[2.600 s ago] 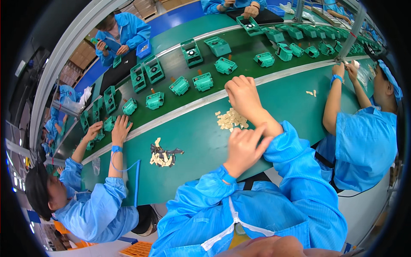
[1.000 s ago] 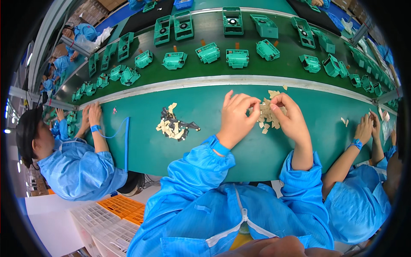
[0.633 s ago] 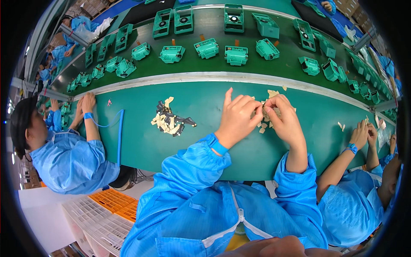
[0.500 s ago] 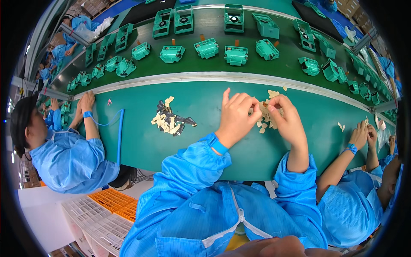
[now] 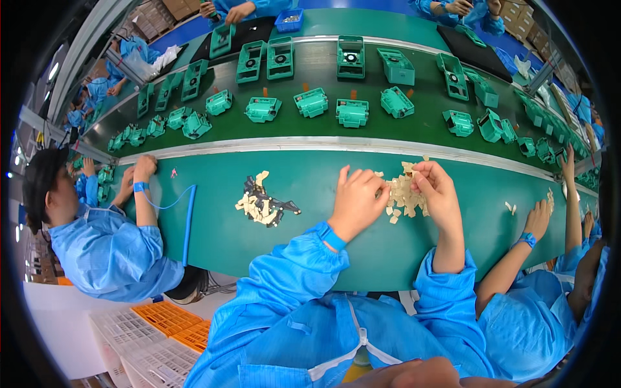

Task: The person assembles small electronic components by hand, inserting yellow components, black components, and a circuit board into a green plastic casing.

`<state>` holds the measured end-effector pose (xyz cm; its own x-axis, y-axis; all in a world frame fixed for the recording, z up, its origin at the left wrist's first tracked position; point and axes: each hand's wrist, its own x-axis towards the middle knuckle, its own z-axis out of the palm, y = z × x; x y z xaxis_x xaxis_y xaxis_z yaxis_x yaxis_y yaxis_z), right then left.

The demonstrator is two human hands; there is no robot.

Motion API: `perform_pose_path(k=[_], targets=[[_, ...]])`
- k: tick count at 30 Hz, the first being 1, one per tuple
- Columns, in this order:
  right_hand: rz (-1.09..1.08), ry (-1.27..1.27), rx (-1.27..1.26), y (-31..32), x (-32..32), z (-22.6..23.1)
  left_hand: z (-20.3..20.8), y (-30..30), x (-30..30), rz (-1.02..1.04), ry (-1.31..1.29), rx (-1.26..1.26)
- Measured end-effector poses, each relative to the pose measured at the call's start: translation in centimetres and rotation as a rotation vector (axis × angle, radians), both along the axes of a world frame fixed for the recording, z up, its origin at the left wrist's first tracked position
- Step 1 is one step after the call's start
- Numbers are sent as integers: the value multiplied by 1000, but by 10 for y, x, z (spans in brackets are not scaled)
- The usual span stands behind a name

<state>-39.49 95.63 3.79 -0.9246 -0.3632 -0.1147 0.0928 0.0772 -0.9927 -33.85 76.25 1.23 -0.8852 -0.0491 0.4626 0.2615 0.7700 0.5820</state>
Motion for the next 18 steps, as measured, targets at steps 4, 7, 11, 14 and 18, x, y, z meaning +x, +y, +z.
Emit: perform_pose_path(k=[4, 7, 11, 14, 18], targets=[[-37, 45, -36, -6, -3, 11, 4, -1, -2, -11, 23, 32], [-3, 130, 12, -4, -2, 10, 9, 2, -2, -12, 53, 137], [93, 205, 170, -8, 1, 19, 13, 7, -7, -52, 89, 359], [139, 245, 178, -8, 2, 18, 8, 4, -8, -170, 28, 348], [78, 387, 284, -10, 4, 17, 8, 6, -7, -149, -74, 352]])
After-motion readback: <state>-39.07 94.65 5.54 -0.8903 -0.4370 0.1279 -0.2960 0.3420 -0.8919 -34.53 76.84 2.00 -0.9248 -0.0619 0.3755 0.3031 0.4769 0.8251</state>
